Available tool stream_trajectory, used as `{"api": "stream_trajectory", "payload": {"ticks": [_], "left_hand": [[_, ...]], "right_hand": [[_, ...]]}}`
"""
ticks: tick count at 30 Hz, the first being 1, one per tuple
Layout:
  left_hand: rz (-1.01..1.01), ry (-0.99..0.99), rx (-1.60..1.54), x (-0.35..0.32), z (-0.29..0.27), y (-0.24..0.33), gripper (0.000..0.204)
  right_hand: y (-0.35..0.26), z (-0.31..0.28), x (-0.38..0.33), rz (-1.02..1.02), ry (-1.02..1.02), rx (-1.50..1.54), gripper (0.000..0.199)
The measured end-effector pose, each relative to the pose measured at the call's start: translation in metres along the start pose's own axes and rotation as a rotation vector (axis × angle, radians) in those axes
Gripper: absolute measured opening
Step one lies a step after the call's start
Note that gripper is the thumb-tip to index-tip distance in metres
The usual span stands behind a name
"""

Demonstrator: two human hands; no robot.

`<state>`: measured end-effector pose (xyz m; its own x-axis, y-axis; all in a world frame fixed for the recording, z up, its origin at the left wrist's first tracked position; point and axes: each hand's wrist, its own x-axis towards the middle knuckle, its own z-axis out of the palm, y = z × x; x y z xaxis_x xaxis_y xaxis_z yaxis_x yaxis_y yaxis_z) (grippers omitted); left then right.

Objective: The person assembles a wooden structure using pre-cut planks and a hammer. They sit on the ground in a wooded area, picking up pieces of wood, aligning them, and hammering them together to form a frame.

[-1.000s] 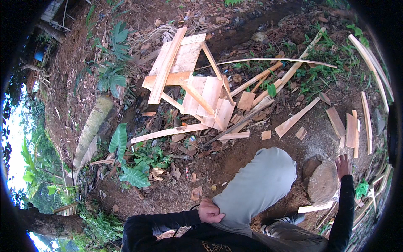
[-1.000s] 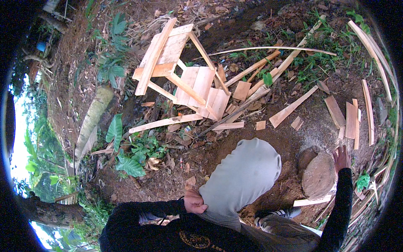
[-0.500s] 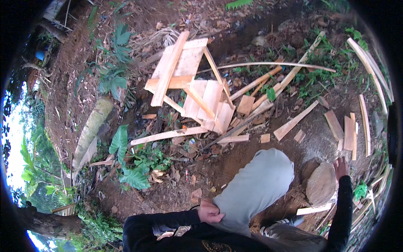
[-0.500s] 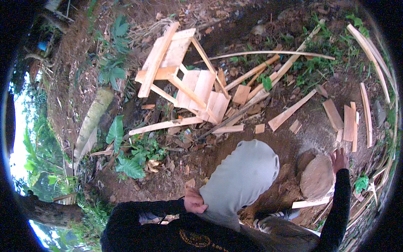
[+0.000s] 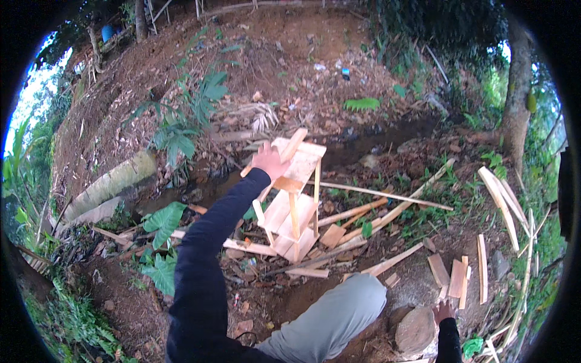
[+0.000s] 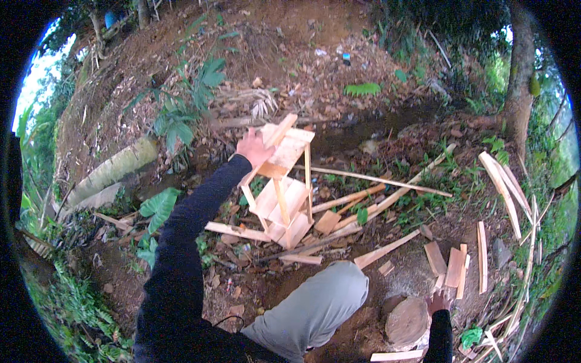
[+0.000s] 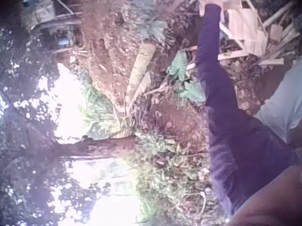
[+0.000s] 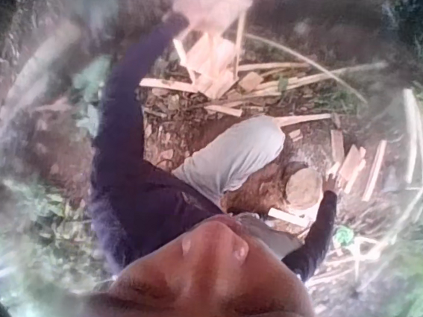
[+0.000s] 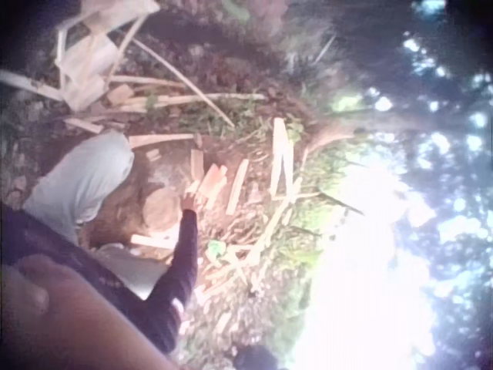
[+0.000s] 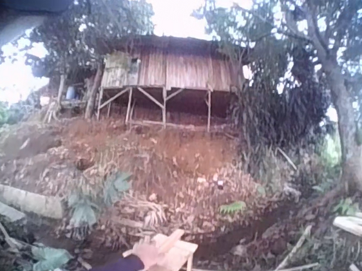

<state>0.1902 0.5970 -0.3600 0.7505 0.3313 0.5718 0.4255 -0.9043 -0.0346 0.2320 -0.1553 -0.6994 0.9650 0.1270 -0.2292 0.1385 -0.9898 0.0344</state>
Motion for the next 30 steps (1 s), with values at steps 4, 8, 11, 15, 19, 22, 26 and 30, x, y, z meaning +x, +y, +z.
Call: {"api": "stream_trajectory", "payload": {"ticks": [4, 8, 11, 15, 19, 22, 26, 30], "left_hand": [[-0.119, -0.456, -0.027, 0.032, 0.012, 0.021, 0.068], [-0.020, -0.227, -0.033, 0.023, 0.026, 0.016, 0.042], [0.052, -0.167, 0.032, 0.026, -0.005, 0.011, 0.039], [0.134, 0.005, -0.010, 0.035, -0.055, 0.022, 0.045], [0.430, 0.160, -0.138, 0.045, -0.101, 0.102, 0.043], [0.607, 0.265, -0.120, 0.032, -0.106, 0.119, 0.043], [0.771, 0.472, -0.467, 0.028, -0.109, 0.219, 0.047], [0.899, 0.280, -1.241, -0.004, -0.095, 0.355, 0.042]], "right_hand": [[0.046, 0.005, -0.006, 0.015, 0.129, 0.012, 0.061], [0.034, -0.001, -0.007, 0.038, -0.010, 0.067, 0.070], [0.021, -0.006, -0.001, 0.072, -0.048, 0.005, 0.066], [0.001, 0.011, 0.020, 0.018, 0.001, 0.056, 0.057], [0.082, 0.052, 0.062, 0.019, 0.029, -0.193, 0.069], [-0.007, 0.016, 0.039, -0.048, 0.027, -0.113, 0.061], [-0.046, -0.119, -0.038, -0.140, 0.254, 0.345, 0.048], [-0.029, -0.162, -0.068, -0.293, 0.834, -0.015, 0.052]]}}
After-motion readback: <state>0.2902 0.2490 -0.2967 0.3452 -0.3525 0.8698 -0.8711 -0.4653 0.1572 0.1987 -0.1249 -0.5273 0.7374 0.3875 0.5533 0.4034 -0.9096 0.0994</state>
